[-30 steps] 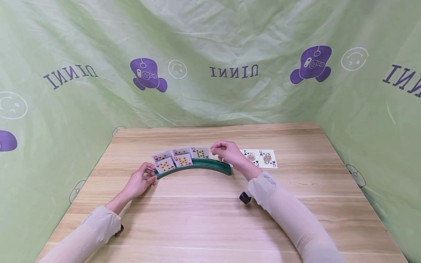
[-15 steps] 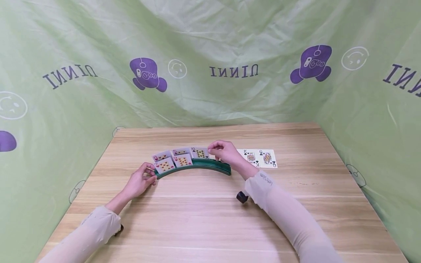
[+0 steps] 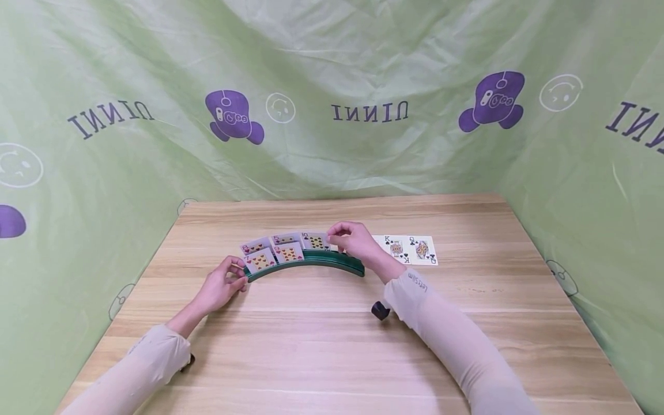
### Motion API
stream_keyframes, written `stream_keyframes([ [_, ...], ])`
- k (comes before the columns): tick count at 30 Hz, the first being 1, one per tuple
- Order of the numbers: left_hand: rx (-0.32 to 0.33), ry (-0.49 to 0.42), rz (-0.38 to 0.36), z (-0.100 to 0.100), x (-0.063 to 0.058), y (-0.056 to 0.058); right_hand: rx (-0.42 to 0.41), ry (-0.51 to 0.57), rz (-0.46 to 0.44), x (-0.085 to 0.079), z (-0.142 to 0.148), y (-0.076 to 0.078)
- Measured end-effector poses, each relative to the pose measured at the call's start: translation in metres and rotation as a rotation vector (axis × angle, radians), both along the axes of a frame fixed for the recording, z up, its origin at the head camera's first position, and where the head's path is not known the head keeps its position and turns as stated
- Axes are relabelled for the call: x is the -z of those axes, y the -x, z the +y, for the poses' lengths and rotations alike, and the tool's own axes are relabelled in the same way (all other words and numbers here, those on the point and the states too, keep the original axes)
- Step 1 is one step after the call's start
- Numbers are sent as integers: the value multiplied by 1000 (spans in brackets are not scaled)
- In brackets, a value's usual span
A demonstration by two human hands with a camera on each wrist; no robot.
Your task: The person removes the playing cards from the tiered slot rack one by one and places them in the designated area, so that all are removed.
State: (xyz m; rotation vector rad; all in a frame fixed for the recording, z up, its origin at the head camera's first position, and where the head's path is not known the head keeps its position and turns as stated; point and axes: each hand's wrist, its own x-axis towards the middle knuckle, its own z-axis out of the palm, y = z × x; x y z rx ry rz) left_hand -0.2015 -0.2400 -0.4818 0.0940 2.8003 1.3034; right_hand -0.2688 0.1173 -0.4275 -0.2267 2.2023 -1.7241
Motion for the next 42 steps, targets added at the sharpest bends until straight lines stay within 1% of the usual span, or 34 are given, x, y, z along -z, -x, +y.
stream_keyframes([
  [7,2,9,-2,0,1,1,11,-14,40,1,2,4],
  [11,2,-1,-1,0,0,1,17,-23,59,-1,3,4],
  [16,4,-26,8,0,0,1,55,-23,83,-4,6,6],
  [19,4,-33,9,0,0,0,75,-8,84,-5,9,8],
  [24,2,-35,4,1,1,0,86,8,79,-4,13,9],
  [31,-6,-35,-1,1,0,1,112,31,78,-6,21,8],
  [38,-5,-20,0,0,0,0,117,56,75,-5,29,7],
  [42,-8,-29,-7,2,-1,-1,124,60,63,-7,36,6],
])
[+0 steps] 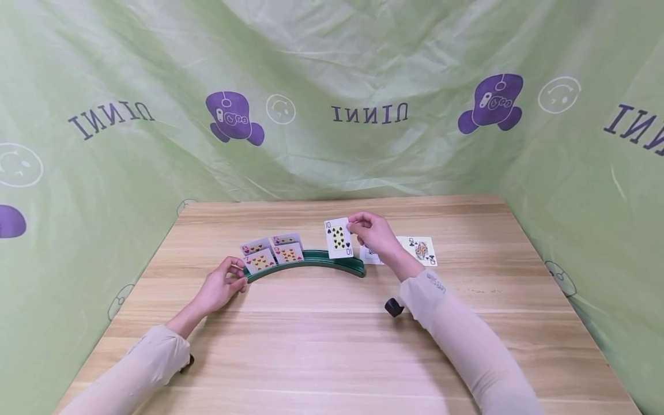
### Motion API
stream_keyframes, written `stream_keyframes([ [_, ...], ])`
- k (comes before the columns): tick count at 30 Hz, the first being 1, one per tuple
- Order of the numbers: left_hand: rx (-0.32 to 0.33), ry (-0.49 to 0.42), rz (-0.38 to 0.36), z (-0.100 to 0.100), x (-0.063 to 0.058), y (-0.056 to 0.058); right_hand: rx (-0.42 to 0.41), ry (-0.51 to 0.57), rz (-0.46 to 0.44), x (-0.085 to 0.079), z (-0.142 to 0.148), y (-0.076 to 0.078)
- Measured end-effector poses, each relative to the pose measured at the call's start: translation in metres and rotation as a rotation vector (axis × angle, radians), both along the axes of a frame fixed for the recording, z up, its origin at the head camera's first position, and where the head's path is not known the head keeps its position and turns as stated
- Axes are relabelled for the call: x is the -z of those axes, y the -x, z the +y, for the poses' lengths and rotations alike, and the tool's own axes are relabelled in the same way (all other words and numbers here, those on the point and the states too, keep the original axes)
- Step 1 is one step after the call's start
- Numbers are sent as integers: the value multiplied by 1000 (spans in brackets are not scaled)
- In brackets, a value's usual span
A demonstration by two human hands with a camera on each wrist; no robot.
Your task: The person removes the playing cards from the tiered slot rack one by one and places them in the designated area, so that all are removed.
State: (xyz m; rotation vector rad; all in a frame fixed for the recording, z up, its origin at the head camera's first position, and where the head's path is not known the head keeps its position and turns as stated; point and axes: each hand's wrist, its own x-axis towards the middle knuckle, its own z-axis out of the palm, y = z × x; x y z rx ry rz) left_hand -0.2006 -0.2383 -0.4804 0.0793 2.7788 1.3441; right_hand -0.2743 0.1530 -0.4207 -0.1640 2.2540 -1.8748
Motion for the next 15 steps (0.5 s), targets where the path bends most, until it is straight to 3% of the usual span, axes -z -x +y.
stream_keyframes([
  [15,2,12,6,-1,1,1,48,11,-19,-1,25,2],
])
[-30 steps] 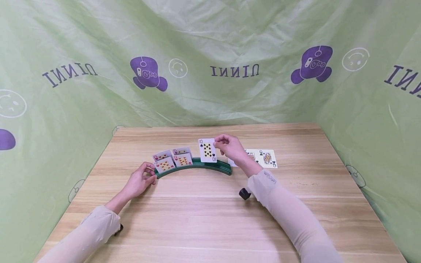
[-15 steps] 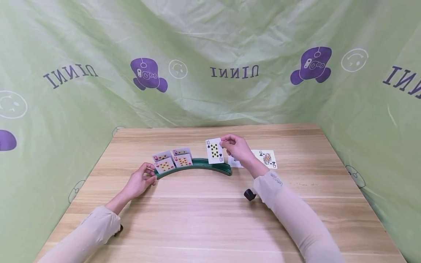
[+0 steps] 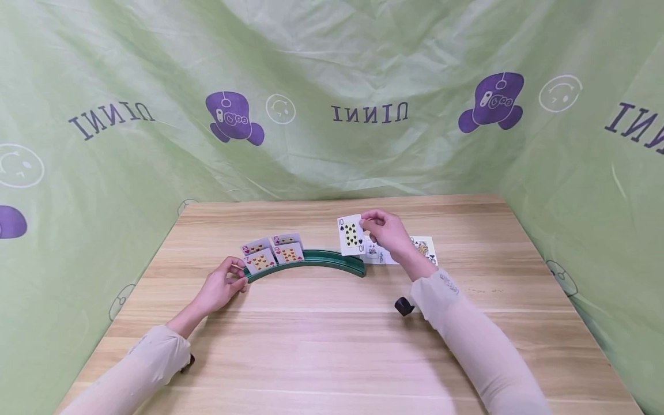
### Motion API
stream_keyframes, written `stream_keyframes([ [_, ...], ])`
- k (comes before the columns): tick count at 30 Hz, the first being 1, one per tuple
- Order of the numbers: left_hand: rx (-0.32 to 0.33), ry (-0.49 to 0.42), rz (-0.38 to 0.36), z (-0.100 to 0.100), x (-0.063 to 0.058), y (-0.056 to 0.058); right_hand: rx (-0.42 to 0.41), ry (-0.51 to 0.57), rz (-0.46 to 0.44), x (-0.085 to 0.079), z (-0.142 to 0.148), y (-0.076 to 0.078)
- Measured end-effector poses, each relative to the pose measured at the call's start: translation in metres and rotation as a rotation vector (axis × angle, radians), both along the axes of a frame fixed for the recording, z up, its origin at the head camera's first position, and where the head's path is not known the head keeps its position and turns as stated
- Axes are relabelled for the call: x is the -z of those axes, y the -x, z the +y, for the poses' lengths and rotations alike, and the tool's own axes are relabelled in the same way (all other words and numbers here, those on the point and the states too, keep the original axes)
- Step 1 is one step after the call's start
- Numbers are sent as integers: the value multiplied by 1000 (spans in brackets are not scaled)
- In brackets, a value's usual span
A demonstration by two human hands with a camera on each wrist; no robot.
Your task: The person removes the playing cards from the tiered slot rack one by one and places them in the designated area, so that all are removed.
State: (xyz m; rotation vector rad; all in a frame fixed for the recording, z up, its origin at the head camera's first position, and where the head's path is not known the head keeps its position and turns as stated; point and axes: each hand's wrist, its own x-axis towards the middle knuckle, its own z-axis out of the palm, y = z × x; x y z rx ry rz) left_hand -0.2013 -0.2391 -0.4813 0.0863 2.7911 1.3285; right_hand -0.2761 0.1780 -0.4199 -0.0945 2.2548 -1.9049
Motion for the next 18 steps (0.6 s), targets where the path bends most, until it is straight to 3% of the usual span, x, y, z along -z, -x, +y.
stream_keyframes([
  [8,2,11,-7,1,-1,-1,28,-18,-23,-5,13,-2],
  [18,5,3,-8,0,-1,-1,41,-33,10,-3,30,-2],
])
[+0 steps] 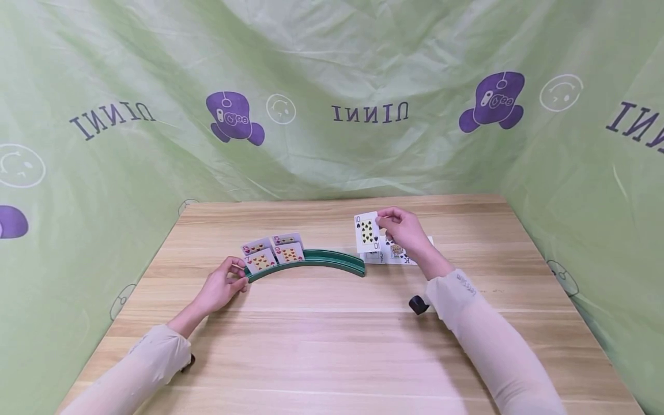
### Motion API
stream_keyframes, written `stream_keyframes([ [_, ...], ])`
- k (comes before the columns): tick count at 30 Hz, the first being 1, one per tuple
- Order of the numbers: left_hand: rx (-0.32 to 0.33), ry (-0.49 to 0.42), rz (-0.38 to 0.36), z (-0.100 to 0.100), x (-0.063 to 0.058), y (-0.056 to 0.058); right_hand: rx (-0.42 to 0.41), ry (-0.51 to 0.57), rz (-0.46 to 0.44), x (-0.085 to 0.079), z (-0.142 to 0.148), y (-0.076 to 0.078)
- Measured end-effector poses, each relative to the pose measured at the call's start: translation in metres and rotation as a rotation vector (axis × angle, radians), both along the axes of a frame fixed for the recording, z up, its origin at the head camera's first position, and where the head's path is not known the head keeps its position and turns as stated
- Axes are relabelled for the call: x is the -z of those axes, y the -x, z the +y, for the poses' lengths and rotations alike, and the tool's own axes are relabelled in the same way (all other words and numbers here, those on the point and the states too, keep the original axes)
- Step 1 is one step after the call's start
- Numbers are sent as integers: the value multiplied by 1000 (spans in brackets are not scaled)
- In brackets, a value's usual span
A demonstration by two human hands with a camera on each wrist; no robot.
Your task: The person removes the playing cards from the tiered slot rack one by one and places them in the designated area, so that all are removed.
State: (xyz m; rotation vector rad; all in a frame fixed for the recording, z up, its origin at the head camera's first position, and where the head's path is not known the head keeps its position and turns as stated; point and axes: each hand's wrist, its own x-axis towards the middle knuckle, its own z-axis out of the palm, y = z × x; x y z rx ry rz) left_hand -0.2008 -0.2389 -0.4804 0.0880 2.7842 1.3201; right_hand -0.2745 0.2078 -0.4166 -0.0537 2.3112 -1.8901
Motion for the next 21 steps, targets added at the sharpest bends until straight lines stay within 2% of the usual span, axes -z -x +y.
stream_keyframes([
  [21,-9,-3,-8,1,0,0,56,-26,-16,-3,45,-4],
])
